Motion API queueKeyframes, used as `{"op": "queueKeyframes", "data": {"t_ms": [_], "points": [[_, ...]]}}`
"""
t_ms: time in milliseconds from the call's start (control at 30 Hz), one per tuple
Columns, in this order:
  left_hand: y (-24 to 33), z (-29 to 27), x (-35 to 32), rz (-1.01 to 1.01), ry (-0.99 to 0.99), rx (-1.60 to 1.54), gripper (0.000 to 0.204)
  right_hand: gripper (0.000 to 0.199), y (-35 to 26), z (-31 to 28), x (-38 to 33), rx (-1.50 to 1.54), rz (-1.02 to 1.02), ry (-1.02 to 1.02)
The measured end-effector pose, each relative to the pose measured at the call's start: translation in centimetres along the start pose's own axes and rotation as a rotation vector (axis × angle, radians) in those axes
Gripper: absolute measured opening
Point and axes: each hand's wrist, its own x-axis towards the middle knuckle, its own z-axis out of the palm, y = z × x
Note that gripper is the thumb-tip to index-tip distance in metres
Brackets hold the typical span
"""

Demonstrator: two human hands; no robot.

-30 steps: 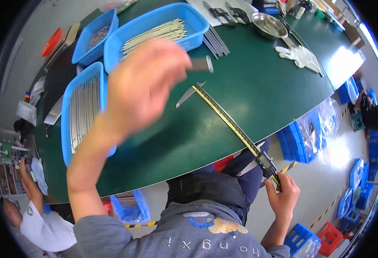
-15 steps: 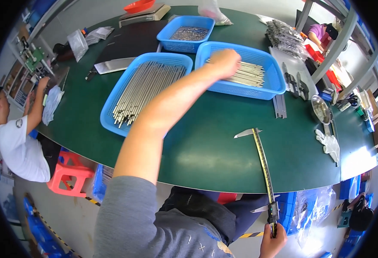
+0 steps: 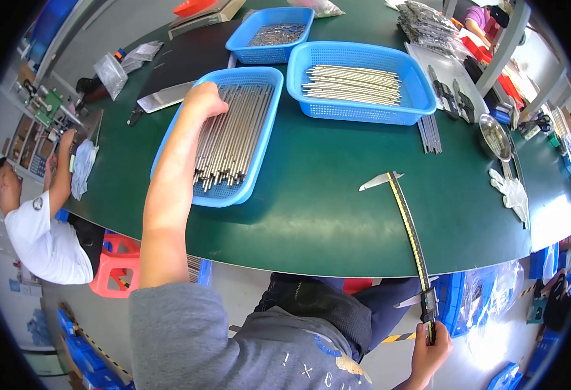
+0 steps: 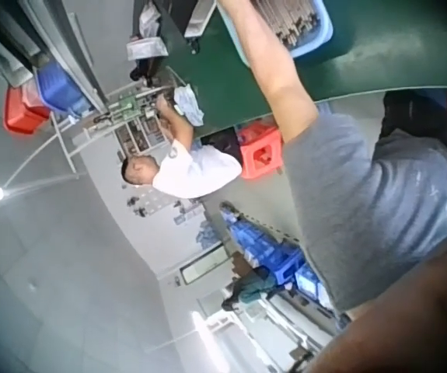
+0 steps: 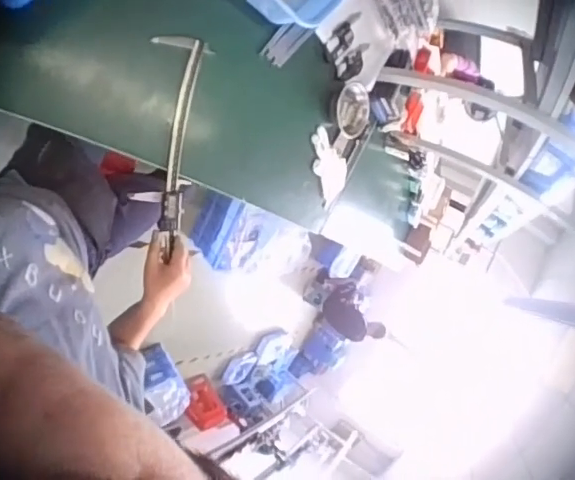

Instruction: Measure the length of thin metal rods using a digital caliper at a workbench.

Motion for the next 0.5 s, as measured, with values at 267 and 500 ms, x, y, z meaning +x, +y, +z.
{"op": "queueKeyframes", "data": {"t_ms": [267,500], "points": [[-0.8,-1.6,0.1,0.158,0.357,-0.475,0.017,0.03,-1.8,-0.3,0.0,0.009,0.061,-0.002],[13.8,-0.4,-16.4,1.597,0.966,-0.319,0.011,0.029,-3.1,-0.7,0.4,-0.089,-0.036,-0.013]]}}
